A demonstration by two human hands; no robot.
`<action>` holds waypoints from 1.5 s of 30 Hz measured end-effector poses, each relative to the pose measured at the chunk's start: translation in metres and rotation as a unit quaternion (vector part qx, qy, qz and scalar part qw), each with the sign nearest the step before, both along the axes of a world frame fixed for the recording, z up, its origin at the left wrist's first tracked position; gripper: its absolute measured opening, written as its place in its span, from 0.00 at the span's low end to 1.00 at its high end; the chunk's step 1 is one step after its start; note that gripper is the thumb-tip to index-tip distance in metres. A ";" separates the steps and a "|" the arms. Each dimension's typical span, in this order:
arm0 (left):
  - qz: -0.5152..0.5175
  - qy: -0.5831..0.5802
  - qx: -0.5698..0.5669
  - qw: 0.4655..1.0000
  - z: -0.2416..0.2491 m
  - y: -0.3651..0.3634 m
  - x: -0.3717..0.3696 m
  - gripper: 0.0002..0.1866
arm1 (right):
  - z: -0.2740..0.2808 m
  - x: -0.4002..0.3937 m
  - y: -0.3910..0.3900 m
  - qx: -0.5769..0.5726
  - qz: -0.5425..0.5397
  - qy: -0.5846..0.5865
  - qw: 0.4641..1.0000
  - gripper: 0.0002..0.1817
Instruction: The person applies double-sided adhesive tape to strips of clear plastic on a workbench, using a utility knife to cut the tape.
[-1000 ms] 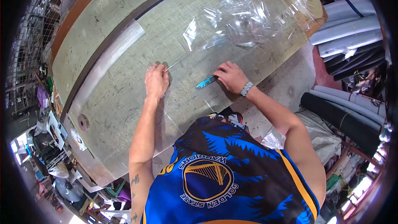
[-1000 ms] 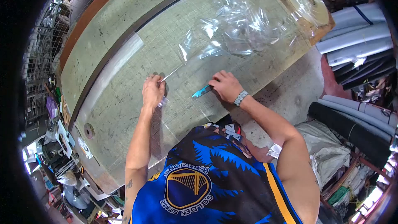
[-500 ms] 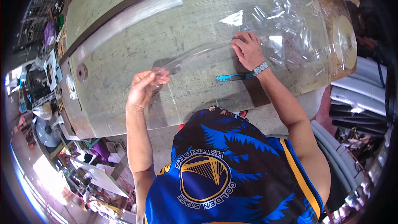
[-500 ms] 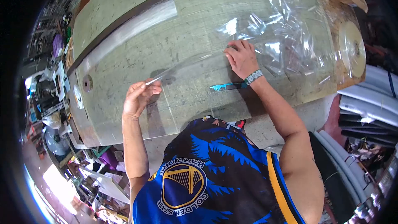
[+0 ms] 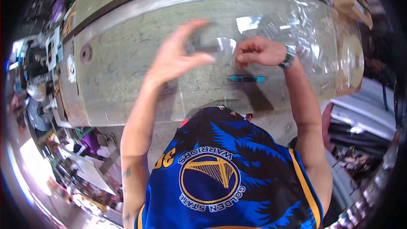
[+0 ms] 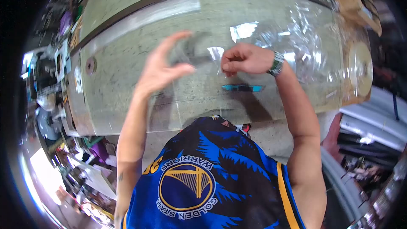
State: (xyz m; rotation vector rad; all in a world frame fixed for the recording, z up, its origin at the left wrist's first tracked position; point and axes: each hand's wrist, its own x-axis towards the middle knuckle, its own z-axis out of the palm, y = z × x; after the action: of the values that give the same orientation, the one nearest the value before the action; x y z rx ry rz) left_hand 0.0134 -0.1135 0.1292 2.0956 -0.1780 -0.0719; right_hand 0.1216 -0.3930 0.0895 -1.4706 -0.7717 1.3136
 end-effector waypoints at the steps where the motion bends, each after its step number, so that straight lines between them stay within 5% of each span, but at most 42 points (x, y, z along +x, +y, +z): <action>1: -0.062 -0.026 -0.061 0.996 -0.013 -0.020 0.003 0.46 | 0.016 -0.004 0.007 0.009 0.013 0.010 1.000 0.09; 6: -0.182 0.228 -0.291 0.911 -0.013 -0.045 0.002 0.38 | 0.099 -0.015 0.008 -0.024 0.041 0.005 0.999 0.09; 8: -0.238 0.263 -0.237 0.904 -0.017 -0.025 -0.001 0.32 | 0.110 -0.021 -0.002 0.000 0.025 -0.034 0.999 0.09; 10: -0.265 0.234 -0.229 0.907 -0.013 -0.006 -0.012 0.25 | 0.110 -0.023 -0.009 0.010 -0.008 0.023 1.000 0.10; 13: -0.258 0.178 -0.439 0.842 0.003 0.004 -0.038 0.28 | 0.119 -0.033 0.012 -0.001 -0.021 0.087 0.996 0.11; 16: -0.158 0.164 -0.504 0.833 0.002 -0.012 -0.049 0.32 | 0.124 -0.038 0.051 -0.074 0.021 0.046 0.996 0.11; 19: -0.074 0.104 -0.433 0.892 -0.016 -0.005 -0.056 0.36 | 0.127 -0.052 0.095 -0.096 0.039 -0.022 0.994 0.10; 23: -0.074 0.084 -0.524 0.845 0.002 0.029 -0.086 0.38 | 0.133 -0.058 0.138 -0.086 0.046 -0.127 0.987 0.13; 27: -0.039 0.142 -0.309 0.940 -0.003 0.066 -0.096 0.30 | 0.118 -0.046 0.161 -0.186 0.034 -0.098 0.977 0.22; 33: 0.037 0.239 -0.234 0.942 -0.011 0.139 -0.099 0.21 | 0.109 -0.053 0.148 -0.252 0.017 -0.124 0.960 0.29; 40: -0.160 0.340 -0.170 0.911 -0.054 0.171 -0.087 0.21 | 0.090 -0.064 0.120 -0.170 0.034 -0.108 0.979 0.10; 44: -0.249 0.165 -0.216 0.930 -0.064 0.135 -0.088 0.22 | 0.076 -0.072 0.123 -0.090 0.012 -0.037 0.995 0.09; 45: -0.237 0.197 -0.223 0.925 -0.050 0.122 -0.086 0.22 | 0.078 -0.073 0.124 -0.096 0.016 -0.054 0.994 0.09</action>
State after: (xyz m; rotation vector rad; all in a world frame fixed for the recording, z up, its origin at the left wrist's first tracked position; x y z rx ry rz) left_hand -0.0725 0.0084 0.0793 1.5088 -0.4119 -0.6762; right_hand 0.0483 -0.2688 0.1671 -1.7002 -0.7582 1.3713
